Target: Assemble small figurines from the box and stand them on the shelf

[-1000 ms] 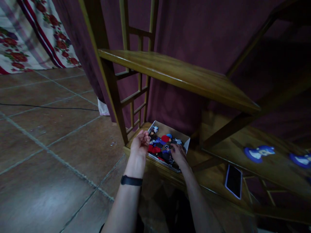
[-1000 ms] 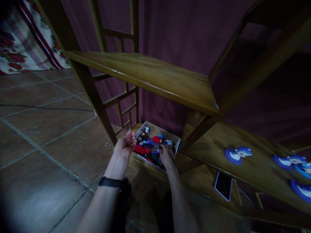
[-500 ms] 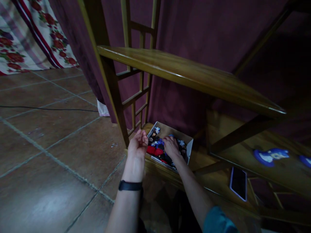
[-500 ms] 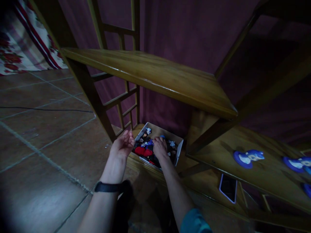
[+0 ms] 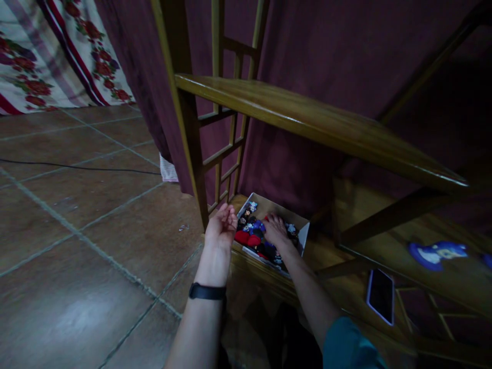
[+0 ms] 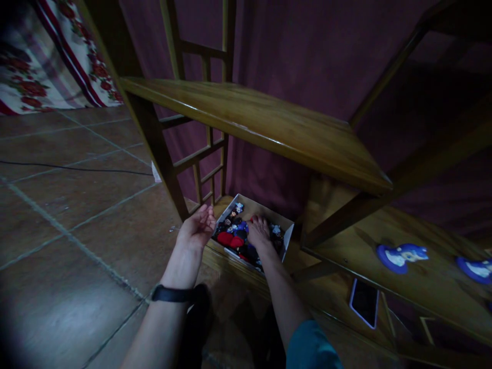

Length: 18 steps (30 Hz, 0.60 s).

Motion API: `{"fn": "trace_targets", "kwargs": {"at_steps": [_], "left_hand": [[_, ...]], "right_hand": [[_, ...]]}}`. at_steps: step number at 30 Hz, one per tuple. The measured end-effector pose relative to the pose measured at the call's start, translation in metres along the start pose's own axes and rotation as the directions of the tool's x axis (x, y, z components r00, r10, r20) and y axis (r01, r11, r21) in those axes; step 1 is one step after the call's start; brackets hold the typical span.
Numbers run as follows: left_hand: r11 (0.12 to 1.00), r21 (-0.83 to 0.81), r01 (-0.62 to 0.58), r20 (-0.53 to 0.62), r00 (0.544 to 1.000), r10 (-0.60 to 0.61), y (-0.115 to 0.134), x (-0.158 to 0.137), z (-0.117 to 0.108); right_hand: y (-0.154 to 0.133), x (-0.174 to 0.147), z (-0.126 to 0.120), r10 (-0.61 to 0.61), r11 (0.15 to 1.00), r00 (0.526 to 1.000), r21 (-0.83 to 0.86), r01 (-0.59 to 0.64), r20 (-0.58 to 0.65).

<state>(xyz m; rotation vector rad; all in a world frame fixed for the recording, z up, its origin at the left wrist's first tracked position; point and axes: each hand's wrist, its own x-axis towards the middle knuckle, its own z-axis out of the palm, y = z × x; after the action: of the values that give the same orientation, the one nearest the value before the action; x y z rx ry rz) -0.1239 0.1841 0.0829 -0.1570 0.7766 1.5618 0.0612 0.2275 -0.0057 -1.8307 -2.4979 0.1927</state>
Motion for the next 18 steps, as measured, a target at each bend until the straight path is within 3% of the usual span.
{"fn": "trace_targets", "kwargs": {"at_steps": [3,6,11,13,15,17,18], "left_hand": [[1.000,-0.007,0.010,0.016,1.000,-0.010,0.001,-0.002,0.000],[1.000,-0.014,0.016,0.016,1.000,-0.016,0.001,-0.004,0.000],[0.999,0.002,0.042,0.016,0.999,-0.042,-0.007,-0.004,0.003],[0.997,0.028,0.073,0.022,0.997,-0.074,-0.015,-0.004,0.005],[0.990,0.088,0.110,0.049,0.992,-0.114,-0.024,-0.006,0.007],[0.973,0.192,0.124,0.085,0.986,-0.143,-0.034,-0.009,0.009],[0.959,0.260,0.112,0.098,0.985,-0.142,-0.039,-0.010,0.010]], "right_hand": [[-0.001,-0.002,-0.005,-0.022,1.000,1.000,-0.011,0.022,-0.004],[0.001,-0.008,-0.010,-0.013,0.999,0.996,0.032,0.016,-0.085],[0.005,-0.025,-0.015,0.132,0.946,0.956,0.322,-0.043,-0.263],[0.005,-0.034,-0.012,0.206,0.859,0.935,0.512,-0.031,-0.289],[0.004,-0.046,-0.008,0.279,0.710,0.927,0.704,-0.024,-0.249],[0.000,-0.058,-0.005,0.323,0.578,0.923,0.816,-0.016,-0.210],[-0.002,-0.064,-0.005,0.334,0.556,0.918,0.831,-0.011,-0.211]]}}
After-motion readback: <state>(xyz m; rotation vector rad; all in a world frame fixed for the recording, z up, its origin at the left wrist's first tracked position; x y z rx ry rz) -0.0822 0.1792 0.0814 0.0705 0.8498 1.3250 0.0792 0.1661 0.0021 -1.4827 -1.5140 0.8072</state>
